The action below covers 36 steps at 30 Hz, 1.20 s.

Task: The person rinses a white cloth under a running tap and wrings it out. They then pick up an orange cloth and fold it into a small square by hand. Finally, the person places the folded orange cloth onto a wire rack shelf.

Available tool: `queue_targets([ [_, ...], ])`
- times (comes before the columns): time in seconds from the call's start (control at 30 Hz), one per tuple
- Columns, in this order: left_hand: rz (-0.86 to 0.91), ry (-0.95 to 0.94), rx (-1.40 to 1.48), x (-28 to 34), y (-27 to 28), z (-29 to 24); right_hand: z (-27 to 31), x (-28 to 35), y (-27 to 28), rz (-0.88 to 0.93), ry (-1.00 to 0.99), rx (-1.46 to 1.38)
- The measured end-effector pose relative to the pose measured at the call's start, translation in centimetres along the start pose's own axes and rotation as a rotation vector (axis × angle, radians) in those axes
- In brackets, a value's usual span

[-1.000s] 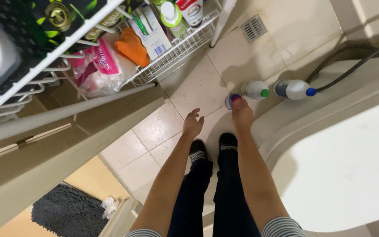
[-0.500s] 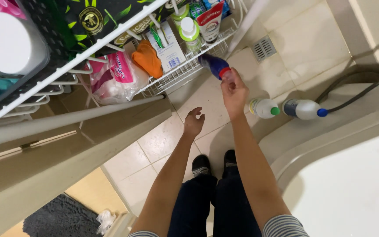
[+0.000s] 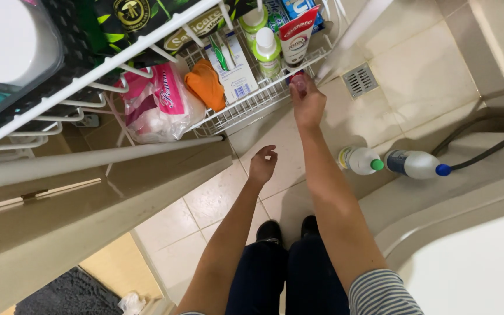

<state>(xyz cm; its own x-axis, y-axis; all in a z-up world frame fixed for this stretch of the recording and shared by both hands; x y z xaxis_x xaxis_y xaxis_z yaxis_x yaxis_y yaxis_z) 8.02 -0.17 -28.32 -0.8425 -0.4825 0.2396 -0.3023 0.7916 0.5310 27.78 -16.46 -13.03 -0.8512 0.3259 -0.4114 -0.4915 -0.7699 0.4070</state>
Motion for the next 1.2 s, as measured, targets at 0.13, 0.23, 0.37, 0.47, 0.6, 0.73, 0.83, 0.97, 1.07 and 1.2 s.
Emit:
queue_targets([
  [0.13,-0.001,-0.040,0.021,-0.8,-0.2,-0.9,1.2,-1.2,-0.2,-0.055,0.020,-0.032],
  [0.23,-0.022,-0.065,0.043,-1.1,0.5,-2.3,-1.6,-1.3,-1.9,0.036,-0.233,-0.034],
  [0.37,-0.017,-0.011,0.017,-1.0,1.5,-2.8,-1.3,-1.8,-1.4,-0.048,-0.020,0.037],
  [0.47,-0.037,0.025,0.070,-1.0,1.7,-3.4,-1.7,-2.3,-1.4,-0.014,-0.067,0.081],
  [0.6,-0.053,0.026,0.098,-0.9,1.6,-4.9,-0.5,-2.1,0.0,0.075,-0.199,0.130],
  [0.73,-0.020,0.062,0.141,0.2,2.0,-7.4,-2.0,0.7,3.5,0.056,-0.186,0.191],
  [0.83,0.020,0.106,0.128,1.0,1.9,-7.4,-5.4,4.3,6.9,0.067,-0.244,0.198],
  [0.97,-0.040,-0.013,0.064,2.4,2.5,-6.5,-10.8,9.1,12.2,0.065,-0.223,0.348],
  [1.07,-0.080,-0.037,0.024,3.5,4.1,-4.8,-13.1,12.4,15.4,0.120,-0.336,0.482],
  [1.2,-0.219,0.008,0.145,4.5,8.2,-1.7,-13.0,15.9,18.9,0.150,-0.397,0.510],
])
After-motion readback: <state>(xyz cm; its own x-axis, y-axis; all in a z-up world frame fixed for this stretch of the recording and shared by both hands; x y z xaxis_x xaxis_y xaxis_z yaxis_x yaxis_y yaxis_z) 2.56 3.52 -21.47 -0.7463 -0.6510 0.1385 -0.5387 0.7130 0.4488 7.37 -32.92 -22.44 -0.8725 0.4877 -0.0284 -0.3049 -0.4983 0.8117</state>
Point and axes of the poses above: each hand's wrist, its own x-axis away from the middle knuckle, its own y-axis out of the back of the hand, z = x × y, the point moved 10 cm from there along -x, towards the middle knuckle, and after that the axes turned 14 degrees about -z, right-handed, at the moved point
